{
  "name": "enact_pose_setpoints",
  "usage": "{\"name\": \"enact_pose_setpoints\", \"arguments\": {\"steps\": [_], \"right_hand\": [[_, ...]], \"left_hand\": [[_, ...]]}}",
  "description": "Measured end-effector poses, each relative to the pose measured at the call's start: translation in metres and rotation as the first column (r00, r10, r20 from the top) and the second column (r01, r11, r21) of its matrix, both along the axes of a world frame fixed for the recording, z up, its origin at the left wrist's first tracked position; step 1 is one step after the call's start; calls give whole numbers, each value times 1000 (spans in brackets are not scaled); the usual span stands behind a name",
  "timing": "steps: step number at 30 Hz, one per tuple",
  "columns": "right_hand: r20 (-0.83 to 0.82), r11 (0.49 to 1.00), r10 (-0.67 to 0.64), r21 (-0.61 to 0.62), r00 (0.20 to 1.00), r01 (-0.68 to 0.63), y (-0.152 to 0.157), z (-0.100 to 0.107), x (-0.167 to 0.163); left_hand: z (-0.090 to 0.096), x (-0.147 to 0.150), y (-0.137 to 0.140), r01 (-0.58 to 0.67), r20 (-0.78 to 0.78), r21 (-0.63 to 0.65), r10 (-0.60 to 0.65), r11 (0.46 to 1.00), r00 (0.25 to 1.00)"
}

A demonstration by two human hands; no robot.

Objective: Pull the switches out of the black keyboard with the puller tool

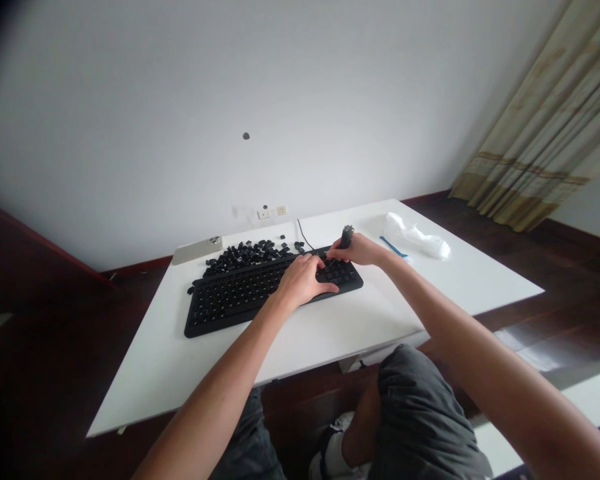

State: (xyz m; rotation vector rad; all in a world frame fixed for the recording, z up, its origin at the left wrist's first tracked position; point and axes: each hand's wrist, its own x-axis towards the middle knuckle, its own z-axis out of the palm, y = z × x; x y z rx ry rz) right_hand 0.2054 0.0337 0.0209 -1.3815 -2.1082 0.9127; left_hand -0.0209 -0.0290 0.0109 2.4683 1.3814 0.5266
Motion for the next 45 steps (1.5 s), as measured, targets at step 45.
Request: {"name": "enact_pose_setpoints", "arguments": {"steps": [45], "right_hand": [[681, 966, -28, 207, 732, -156, -22, 30, -29]], "left_hand": [[8, 1, -3, -15, -52, 1, 15, 1000, 999]]}}
